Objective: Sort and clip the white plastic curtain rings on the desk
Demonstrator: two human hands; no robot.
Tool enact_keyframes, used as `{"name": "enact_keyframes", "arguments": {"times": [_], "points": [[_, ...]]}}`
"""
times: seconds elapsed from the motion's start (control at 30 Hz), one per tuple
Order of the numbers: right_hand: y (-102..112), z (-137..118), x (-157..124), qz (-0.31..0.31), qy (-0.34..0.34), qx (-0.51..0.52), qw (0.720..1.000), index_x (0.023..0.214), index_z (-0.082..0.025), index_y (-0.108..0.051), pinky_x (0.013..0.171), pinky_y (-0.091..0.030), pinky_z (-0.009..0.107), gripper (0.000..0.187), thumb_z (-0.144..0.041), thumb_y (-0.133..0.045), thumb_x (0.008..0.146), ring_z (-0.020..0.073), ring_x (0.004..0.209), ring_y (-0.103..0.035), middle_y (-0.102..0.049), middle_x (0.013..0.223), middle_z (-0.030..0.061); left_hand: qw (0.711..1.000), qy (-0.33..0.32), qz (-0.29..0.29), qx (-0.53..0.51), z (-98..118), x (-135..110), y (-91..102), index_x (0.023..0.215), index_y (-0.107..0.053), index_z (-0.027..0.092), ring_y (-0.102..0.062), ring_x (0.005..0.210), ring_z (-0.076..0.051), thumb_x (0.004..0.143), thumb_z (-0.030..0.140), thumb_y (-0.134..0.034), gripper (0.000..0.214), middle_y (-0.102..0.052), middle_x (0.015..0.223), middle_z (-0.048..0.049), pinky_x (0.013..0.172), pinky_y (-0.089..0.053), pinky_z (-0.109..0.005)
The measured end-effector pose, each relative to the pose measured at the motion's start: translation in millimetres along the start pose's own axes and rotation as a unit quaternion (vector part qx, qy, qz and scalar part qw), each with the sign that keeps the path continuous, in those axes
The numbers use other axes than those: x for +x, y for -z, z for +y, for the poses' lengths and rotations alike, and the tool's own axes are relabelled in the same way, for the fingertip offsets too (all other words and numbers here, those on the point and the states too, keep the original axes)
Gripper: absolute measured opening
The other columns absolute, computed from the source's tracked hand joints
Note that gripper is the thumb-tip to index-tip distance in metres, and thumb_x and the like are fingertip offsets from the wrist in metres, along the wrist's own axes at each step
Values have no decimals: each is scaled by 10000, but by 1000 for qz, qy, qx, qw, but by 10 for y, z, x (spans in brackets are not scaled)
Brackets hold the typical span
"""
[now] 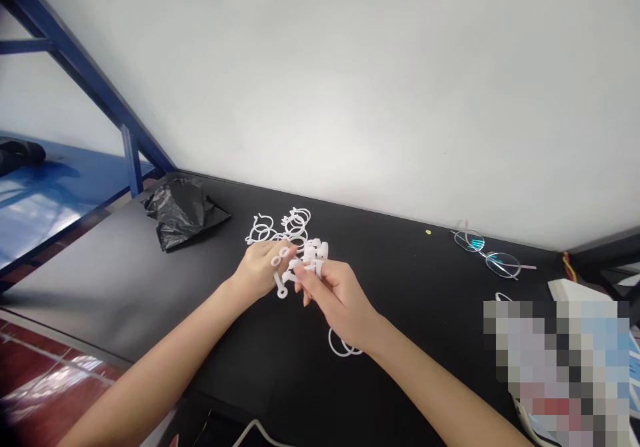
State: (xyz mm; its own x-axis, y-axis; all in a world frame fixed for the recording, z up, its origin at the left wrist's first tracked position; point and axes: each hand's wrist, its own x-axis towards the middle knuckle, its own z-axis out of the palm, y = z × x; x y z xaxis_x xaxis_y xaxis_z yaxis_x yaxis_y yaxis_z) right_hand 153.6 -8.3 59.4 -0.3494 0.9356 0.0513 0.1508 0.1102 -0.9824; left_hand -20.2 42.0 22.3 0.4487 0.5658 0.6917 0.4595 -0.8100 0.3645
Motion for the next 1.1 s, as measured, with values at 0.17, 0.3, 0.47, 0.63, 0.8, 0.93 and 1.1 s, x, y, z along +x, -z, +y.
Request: {"name": "enact_keyframes", "arguments": {"times": [0.17,0.3,0.47,0.63,0.8,0.93,1.1], "points": [[7,33,-6,-28,27,9,999,693,-167,-610,622,-448,257,402,-390,-468,995,110,598,-537,-538,599,-14,995,66,-10,-76,-34,-44,-23,635,-383,191,-250,446,-72,971,250,-406,342,-332,527,52,452,-189,-242],[13,61,44,-24,13,85,996,748,-172,-617,654,-504,249,233,-349,-642,898,111,651,-576,-562,677,-16,953,186,-59,-234,86,7,-29,893,-528,183,-404,458,-63,932,275,-477,112,-480,567,57,472,-324,-181],[-94,41,46,1,36,59,998,806,-175,-627,691,-542,285,255,-221,-837,670,139,704,-596,-643,811,15,832,332,-60,-440,233,65,-87,1004,-513,183,-497,459,-92,844,336,-535,222,-508,599,59,457,-409,-195],[-132,24,44,46,24,-9,999,722,-171,-636,555,-492,255,144,-240,-760,743,125,600,-566,-638,709,8,838,325,-53,-434,220,33,-130,961,-546,175,-534,617,-99,758,271,-604,232,-568,773,20,566,-443,-209],[-42,74,74,50,-29,-13,998,843,-168,-654,531,-519,257,153,-300,-717,798,164,648,-642,-657,773,29,850,341,-72,-395,241,59,-102,961,-539,176,-520,549,-93,804,216,-525,163,-563,697,36,548,-434,-212],[-26,100,54,23,-65,-41,997,858,-166,-619,463,-484,237,216,-375,-673,846,116,537,-593,-632,780,16,875,329,-79,-347,251,63,-71,999,-529,182,-525,520,-100,885,221,-454,142,-556,638,45,533,-428,-212],[-12,80,56,-4,-89,-18,996,855,-176,-520,403,-409,207,281,-444,-541,935,61,441,-481,-587,700,-21,944,249,-111,-184,123,16,-44,1189,-450,186,-546,553,-117,875,145,-420,319,-577,665,46,572,-421,-220]]}}
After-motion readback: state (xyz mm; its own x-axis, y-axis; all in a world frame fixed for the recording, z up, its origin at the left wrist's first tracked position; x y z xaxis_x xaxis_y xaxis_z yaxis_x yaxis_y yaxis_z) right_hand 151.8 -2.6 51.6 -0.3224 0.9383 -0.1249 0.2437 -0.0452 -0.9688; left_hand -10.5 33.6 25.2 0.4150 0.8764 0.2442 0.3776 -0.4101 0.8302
